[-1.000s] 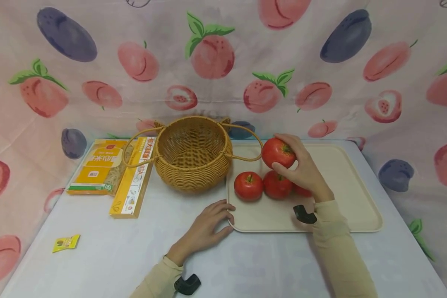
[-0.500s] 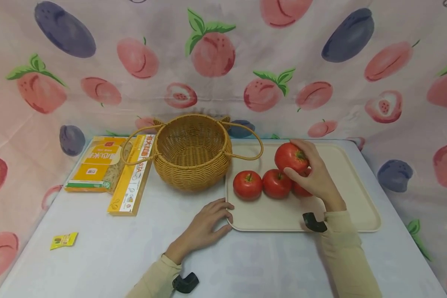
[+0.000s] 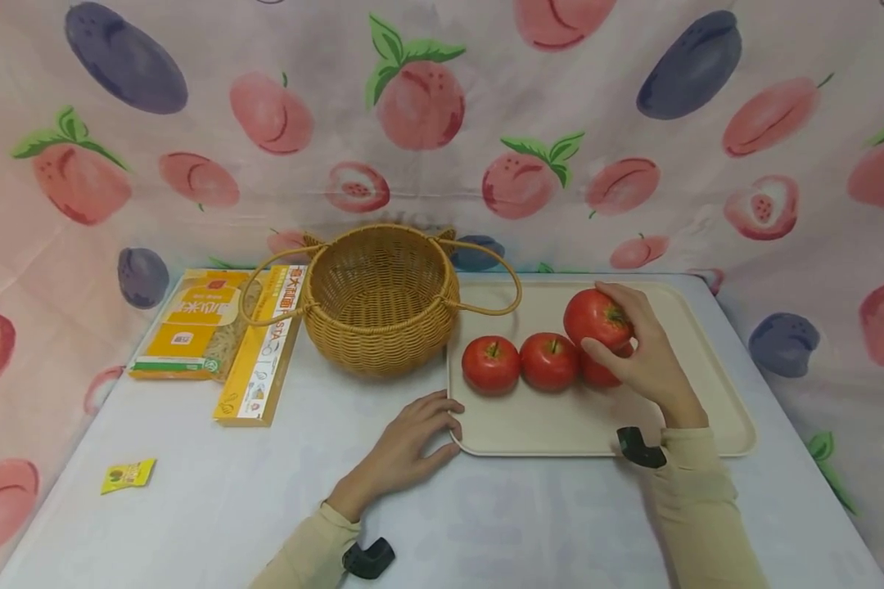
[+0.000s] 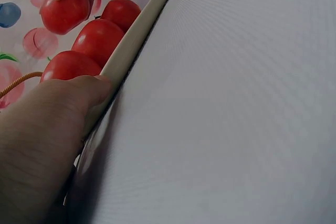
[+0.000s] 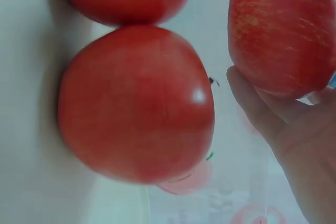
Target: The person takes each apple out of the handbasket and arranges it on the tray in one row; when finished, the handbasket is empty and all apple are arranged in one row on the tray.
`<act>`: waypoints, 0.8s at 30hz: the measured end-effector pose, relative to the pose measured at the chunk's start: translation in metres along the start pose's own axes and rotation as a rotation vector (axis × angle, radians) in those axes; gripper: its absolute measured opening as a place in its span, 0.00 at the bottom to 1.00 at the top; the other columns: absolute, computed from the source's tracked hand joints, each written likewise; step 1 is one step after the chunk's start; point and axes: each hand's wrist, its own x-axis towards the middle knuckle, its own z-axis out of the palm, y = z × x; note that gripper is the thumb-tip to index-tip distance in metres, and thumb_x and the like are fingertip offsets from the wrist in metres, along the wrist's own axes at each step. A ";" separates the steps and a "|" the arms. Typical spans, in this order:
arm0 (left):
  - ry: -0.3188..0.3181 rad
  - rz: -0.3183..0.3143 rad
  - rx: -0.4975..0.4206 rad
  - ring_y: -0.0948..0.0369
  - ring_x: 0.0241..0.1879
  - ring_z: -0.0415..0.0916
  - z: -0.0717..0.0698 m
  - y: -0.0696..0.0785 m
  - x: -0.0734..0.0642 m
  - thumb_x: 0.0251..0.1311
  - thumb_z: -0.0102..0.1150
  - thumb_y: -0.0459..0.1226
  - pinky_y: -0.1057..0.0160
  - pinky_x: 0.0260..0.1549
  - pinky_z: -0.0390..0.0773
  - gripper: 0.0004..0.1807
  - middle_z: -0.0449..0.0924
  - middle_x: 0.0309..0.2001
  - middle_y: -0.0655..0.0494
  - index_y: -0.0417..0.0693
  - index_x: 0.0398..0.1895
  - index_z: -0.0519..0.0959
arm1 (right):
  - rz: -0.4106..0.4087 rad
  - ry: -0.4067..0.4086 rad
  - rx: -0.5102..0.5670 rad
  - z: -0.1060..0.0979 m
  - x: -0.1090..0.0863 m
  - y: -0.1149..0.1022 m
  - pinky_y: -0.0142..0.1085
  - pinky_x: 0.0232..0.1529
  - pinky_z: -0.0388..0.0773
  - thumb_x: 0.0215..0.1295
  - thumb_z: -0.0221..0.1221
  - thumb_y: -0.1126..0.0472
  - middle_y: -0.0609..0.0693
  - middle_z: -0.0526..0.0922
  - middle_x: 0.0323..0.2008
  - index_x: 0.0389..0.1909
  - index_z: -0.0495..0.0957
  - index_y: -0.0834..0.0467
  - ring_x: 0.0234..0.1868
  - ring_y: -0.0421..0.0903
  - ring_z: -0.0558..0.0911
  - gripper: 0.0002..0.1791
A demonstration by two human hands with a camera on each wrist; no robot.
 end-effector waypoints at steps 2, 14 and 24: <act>0.001 -0.002 0.003 0.59 0.71 0.56 0.001 0.000 0.000 0.61 0.59 0.46 0.51 0.69 0.59 0.05 0.71 0.59 0.66 0.63 0.37 0.75 | 0.004 0.006 -0.009 -0.002 -0.002 0.002 0.60 0.57 0.69 0.52 0.66 0.67 0.54 0.64 0.64 0.67 0.62 0.50 0.58 0.26 0.60 0.41; -0.014 -0.016 0.006 0.62 0.71 0.54 -0.001 0.001 0.001 0.62 0.57 0.47 0.53 0.70 0.58 0.04 0.72 0.59 0.66 0.63 0.37 0.74 | 0.022 0.043 -0.063 -0.008 -0.002 0.036 0.14 0.50 0.59 0.51 0.67 0.66 0.52 0.65 0.64 0.68 0.62 0.46 0.57 0.26 0.61 0.42; -0.010 -0.012 0.019 0.60 0.71 0.55 0.000 0.001 0.002 0.61 0.58 0.46 0.51 0.69 0.60 0.05 0.72 0.58 0.66 0.63 0.37 0.74 | 0.025 0.062 -0.079 -0.016 -0.005 0.060 0.14 0.51 0.59 0.50 0.69 0.63 0.49 0.65 0.64 0.68 0.61 0.41 0.59 0.28 0.61 0.44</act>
